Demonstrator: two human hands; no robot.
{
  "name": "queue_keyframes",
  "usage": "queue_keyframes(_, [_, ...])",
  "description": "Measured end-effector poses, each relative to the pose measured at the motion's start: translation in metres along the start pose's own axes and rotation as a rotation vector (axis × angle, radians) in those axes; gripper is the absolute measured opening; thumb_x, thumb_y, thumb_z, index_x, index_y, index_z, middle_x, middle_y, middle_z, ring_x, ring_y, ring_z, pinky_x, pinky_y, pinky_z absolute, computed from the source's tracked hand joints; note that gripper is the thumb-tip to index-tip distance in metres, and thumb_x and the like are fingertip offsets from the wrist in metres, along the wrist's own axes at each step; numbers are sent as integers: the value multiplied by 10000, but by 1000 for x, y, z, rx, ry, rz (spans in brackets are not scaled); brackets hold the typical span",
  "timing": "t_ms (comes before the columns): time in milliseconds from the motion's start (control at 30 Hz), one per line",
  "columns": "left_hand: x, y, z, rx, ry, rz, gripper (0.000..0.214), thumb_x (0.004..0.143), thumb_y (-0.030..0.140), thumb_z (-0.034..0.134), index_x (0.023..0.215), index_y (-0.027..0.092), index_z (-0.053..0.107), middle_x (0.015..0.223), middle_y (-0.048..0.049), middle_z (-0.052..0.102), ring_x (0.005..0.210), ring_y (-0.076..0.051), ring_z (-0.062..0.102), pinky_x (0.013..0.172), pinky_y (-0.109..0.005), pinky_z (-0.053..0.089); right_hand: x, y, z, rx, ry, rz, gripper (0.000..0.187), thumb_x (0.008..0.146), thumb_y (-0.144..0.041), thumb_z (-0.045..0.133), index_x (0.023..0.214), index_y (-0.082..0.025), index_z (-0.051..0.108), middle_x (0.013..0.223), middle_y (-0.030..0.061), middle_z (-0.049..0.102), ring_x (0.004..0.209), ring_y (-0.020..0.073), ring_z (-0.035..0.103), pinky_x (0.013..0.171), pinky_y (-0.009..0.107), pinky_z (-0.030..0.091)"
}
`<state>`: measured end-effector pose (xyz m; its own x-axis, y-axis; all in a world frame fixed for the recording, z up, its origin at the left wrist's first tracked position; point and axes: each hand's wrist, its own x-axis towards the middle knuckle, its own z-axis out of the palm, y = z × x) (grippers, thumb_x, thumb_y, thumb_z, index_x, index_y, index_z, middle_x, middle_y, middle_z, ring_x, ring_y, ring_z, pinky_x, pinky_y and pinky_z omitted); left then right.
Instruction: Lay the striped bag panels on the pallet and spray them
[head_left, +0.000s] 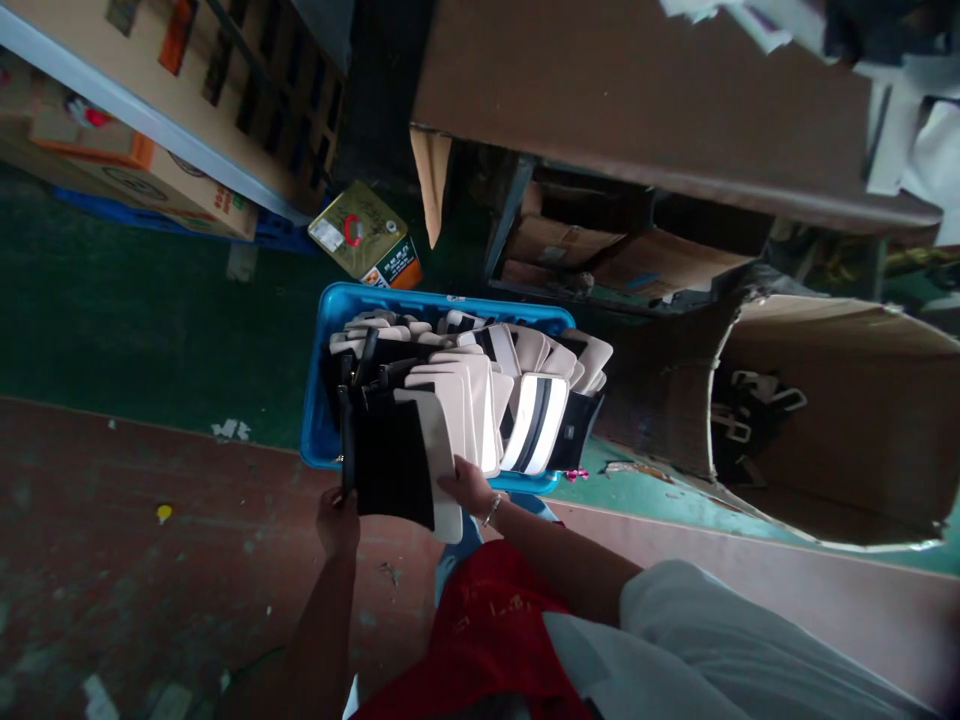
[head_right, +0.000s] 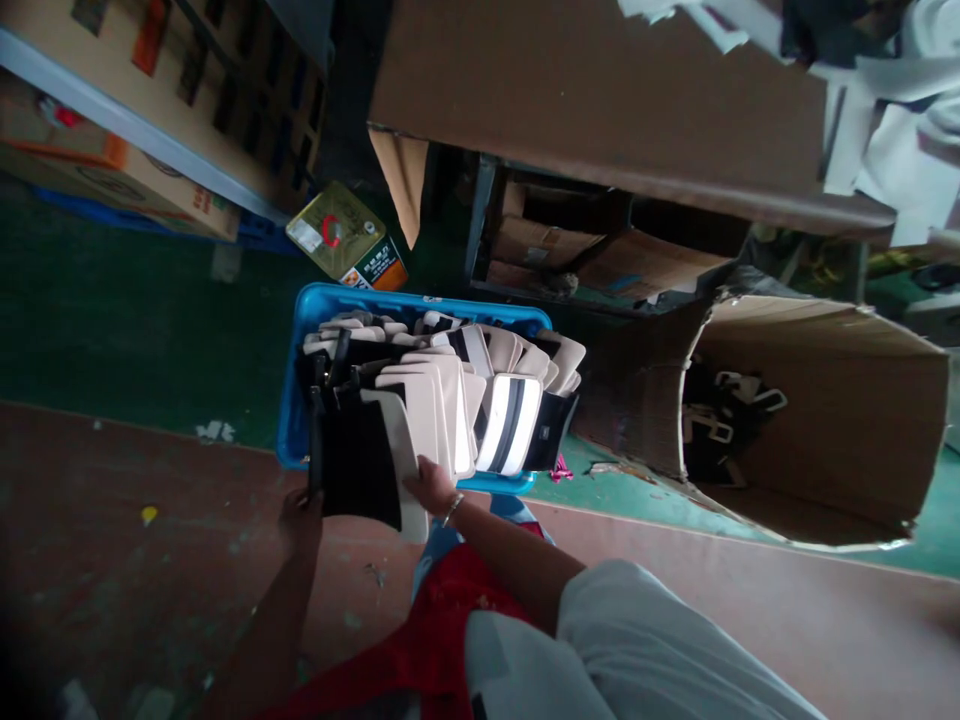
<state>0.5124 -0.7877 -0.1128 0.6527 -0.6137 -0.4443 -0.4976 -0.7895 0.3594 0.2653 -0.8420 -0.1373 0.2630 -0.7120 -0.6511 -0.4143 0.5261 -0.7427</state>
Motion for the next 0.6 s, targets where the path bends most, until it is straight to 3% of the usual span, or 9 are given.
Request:
queue_keyframes(100, [10,16,25,1,2,58,309,826,276,489,1087,112,509,1142,-182,582,1048,-292,590,909,-412,476,33,25,-7,-95,288,50,134,720,-293,601,771,-179,552,682,-10,547,605,133,482,584,270,421])
queue_keyframes(233, [5,42,72,24,120,194,589,809,334,540,1299,63,357,1385,-250,389,1337,-337,328,1094,-476,293,56,36,-12,-116,475,-37,180,717,-255,621,871,-170,583,1095,105,568,990,211,520,866,356,438])
queue_keyframes(333, [-16,65,107,-51,18,383,666,784,402,591,1326,94,356,1356,-239,434,1324,-327,362,1100,-479,291,60,40,-15,-125,601,-127,136,727,-272,634,824,-196,578,1213,101,530,1109,228,478,970,399,390])
queue_keyframes(433, [-30,87,134,-129,-111,359,788,739,467,646,1357,95,330,1376,-248,418,1331,-341,359,1096,-483,302,66,48,-28,-127,752,-83,224,723,-332,645,874,-192,556,1209,122,535,1109,243,491,965,418,394])
queue_keyframes(500, [-30,98,143,-143,-112,274,853,727,502,653,1377,75,303,1396,-267,393,1347,-356,332,1103,-487,287,73,53,-41,-82,763,48,373,712,-389,653,989,-172,530,1120,138,576,1026,242,543,882,396,443])
queue_keyframes(600, [-22,105,144,-148,-28,201,856,749,498,631,1385,34,295,1410,-288,372,1370,-357,287,1126,-475,243,80,56,-62,-92,537,202,438,699,-439,667,1025,-181,529,887,82,629,787,213,599,691,342,472])
